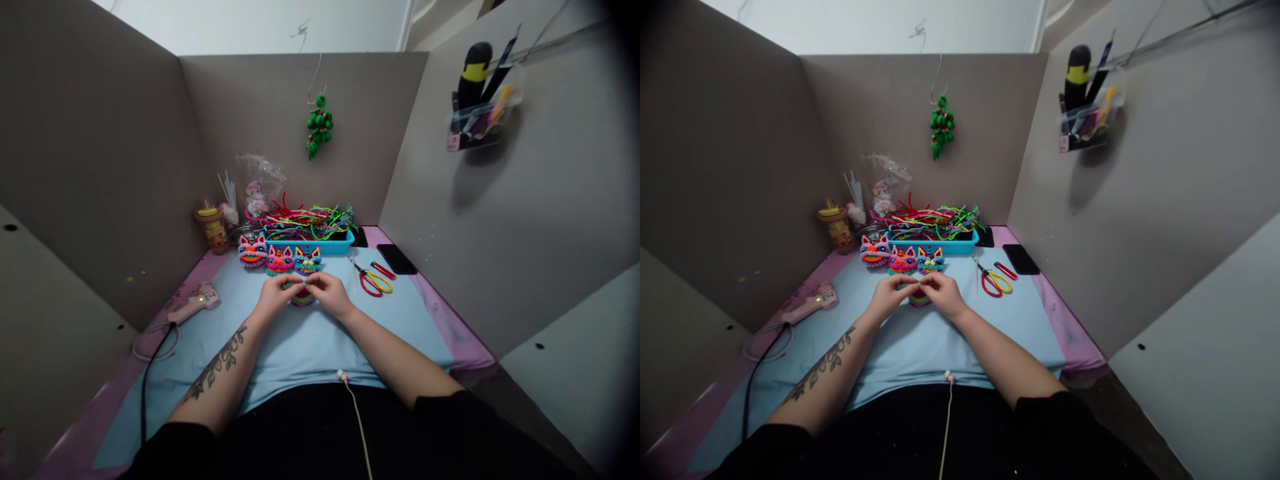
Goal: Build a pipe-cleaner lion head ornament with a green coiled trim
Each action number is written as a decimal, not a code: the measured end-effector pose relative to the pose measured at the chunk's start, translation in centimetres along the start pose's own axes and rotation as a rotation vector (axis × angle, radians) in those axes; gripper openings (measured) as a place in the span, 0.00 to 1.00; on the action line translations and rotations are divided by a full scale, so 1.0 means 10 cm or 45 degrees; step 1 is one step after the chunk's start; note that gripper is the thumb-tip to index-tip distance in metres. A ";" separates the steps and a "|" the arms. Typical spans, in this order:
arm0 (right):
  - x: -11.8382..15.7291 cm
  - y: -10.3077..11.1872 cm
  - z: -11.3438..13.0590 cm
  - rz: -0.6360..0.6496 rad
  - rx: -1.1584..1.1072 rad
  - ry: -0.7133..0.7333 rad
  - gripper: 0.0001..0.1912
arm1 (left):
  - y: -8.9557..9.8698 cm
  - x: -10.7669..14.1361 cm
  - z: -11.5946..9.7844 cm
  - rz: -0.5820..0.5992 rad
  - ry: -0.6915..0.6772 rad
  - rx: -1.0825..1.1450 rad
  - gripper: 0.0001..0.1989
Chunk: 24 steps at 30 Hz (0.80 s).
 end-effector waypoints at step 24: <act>-0.02 0.07 0.08 -0.046 0.143 0.108 0.17 | 0.01 0.01 -0.04 -0.083 -0.079 0.056 0.13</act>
Point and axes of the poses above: each hand's wrist, its own x-axis away from the middle knuckle, its own y-axis out of the back of the hand, z = x × y, the point moved 3 cm from there along -x, towards the middle knuckle, and after that the axes turned 1 degree about -y, right-handed, at the moved point
